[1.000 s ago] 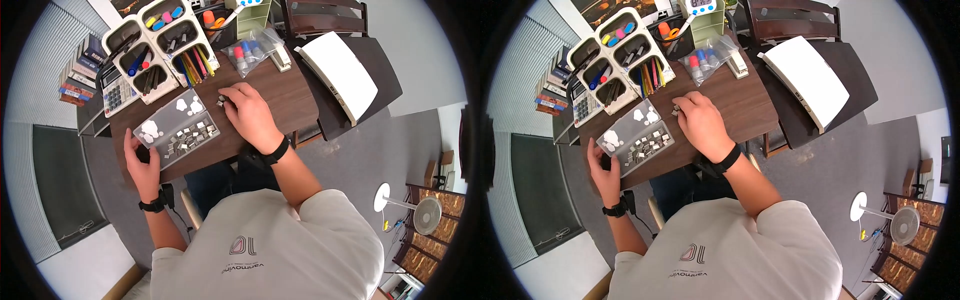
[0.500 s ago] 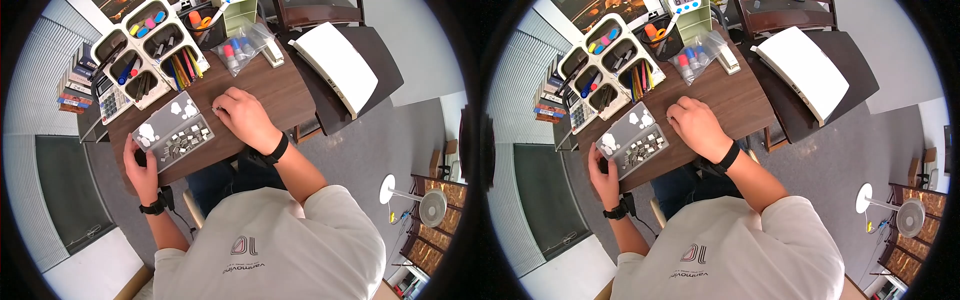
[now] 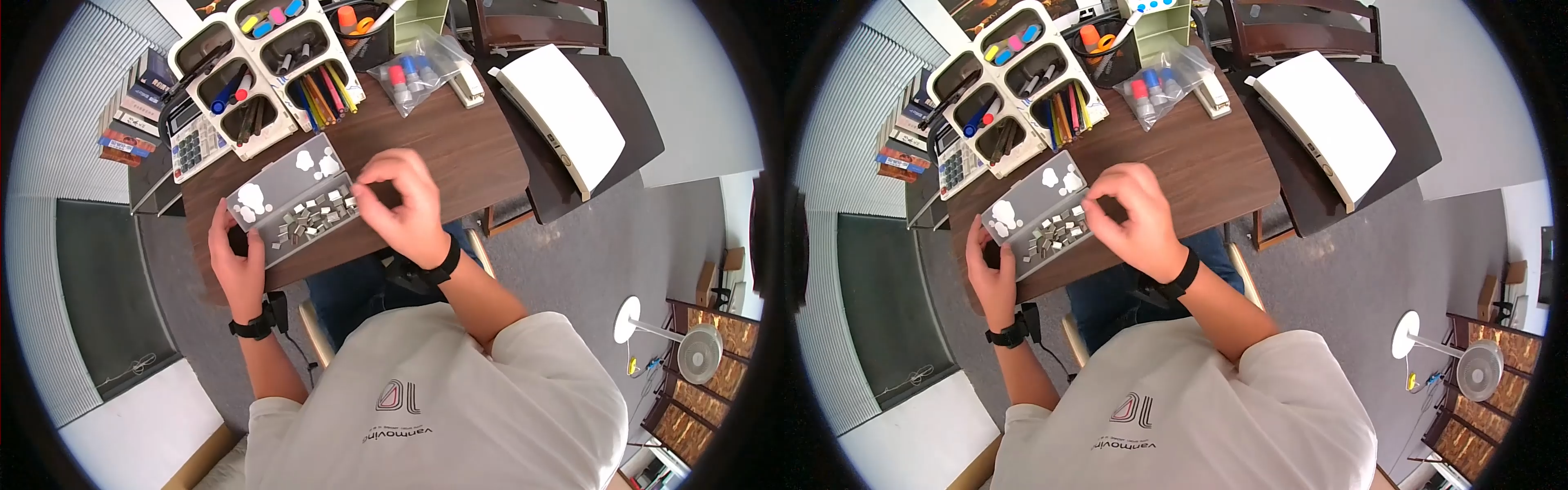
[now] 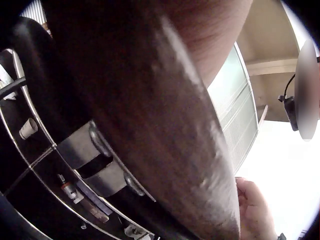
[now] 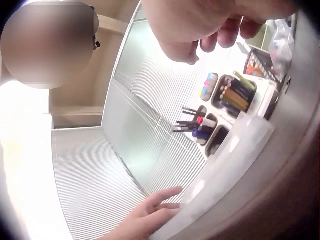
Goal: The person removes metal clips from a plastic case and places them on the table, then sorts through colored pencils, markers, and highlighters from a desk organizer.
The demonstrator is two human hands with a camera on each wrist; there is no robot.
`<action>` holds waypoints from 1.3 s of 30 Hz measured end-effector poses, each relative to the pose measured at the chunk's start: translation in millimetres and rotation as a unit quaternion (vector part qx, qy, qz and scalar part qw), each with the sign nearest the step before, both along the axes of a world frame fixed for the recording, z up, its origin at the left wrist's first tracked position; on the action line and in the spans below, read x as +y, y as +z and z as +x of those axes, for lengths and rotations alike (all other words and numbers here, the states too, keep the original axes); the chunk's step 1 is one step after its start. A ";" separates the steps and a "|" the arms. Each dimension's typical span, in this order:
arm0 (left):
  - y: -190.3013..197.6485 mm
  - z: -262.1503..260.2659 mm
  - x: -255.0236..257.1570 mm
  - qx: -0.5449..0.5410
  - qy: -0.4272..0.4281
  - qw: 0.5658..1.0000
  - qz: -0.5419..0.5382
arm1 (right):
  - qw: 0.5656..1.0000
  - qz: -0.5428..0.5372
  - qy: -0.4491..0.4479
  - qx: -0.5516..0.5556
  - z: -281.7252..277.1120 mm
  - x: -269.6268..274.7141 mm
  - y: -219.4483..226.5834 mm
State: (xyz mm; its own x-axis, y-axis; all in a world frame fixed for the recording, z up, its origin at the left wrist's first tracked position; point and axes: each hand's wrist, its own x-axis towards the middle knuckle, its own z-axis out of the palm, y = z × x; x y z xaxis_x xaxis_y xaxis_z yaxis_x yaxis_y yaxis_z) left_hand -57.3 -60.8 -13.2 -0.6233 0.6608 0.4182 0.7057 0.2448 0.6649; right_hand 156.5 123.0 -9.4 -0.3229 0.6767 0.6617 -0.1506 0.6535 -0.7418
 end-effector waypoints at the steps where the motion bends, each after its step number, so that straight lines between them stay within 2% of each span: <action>1: -0.1 0.5 0.4 0.006 -0.004 1.000 0.000 | 0.998 0.025 0.029 -0.052 -1.9 0.6 0.7; 4: 0.5 1.5 0.1 -0.004 -0.001 1.000 0.001 | 0.995 0.042 0.030 -0.083 -4.6 3.8 3.8; 6: 0.4 0.4 0.6 0.001 -0.001 1.000 0.001 | 0.994 0.040 -0.012 -0.100 3.7 17.4 1.2; 8: -0.4 0.6 -0.4 0.003 0.001 1.000 -0.003 | 0.988 -0.067 -0.046 -0.128 12.5 24.0 -0.1; 9: 0.8 1.2 0.0 0.002 0.000 1.000 0.001 | 0.988 -0.068 -0.046 -0.131 16.9 26.9 -0.7; 13: -0.9 -0.6 -0.3 0.017 -0.001 1.000 -0.004 | 0.972 0.068 -0.026 -0.224 25.1 37.0 0.3; 16: -2.0 -1.7 -2.9 0.004 -0.004 1.000 -0.022 | 0.960 0.102 -0.028 -0.258 22.9 37.7 -5.8; 23: 0.3 1.1 0.0 0.010 -0.001 1.000 0.003 | 0.961 0.034 -0.013 -0.273 24.9 38.9 -1.5; 25: 2.5 2.8 0.3 0.009 0.000 1.000 0.003 | 0.976 -0.157 0.029 -0.147 23.7 35.9 2.9; 26: 1.6 2.9 -0.1 0.010 0.003 1.000 0.004 | 0.976 -0.155 0.031 -0.147 21.3 33.7 1.3; 27: 0.3 1.7 0.0 0.010 0.003 1.000 0.003 | 0.975 -0.222 0.007 -0.010 17.1 30.6 -2.6; 28: 0.0 0.3 0.0 0.010 0.003 1.000 0.002 | 0.950 -0.285 -0.017 0.127 12.9 27.0 -6.1; 30: 1.0 0.1 0.4 0.008 0.000 1.000 0.003 | 0.947 -0.283 -0.013 0.153 10.8 18.7 -9.5; 32: 1.2 1.1 -0.5 0.004 -0.004 1.000 0.004 | 0.965 -0.241 0.099 0.015 12.9 12.9 -7.9; 33: 1.0 1.6 -0.4 -0.004 0.002 1.000 0.007 | 0.960 -0.241 0.136 -0.048 13.6 11.2 0.6; 34: 1.3 1.8 1.5 -0.010 0.007 1.000 0.012 | 0.966 -0.192 0.146 -0.090 11.5 13.2 -0.4; 37: 0.2 3.6 1.2 -0.026 0.037 0.999 0.028 | 0.974 -0.140 0.134 -0.115 8.2 14.4 -1.8; 39: 4.9 7.6 -0.7 -0.018 0.045 0.999 0.015 | 0.987 -0.029 0.079 -0.135 8.4 15.6 -4.8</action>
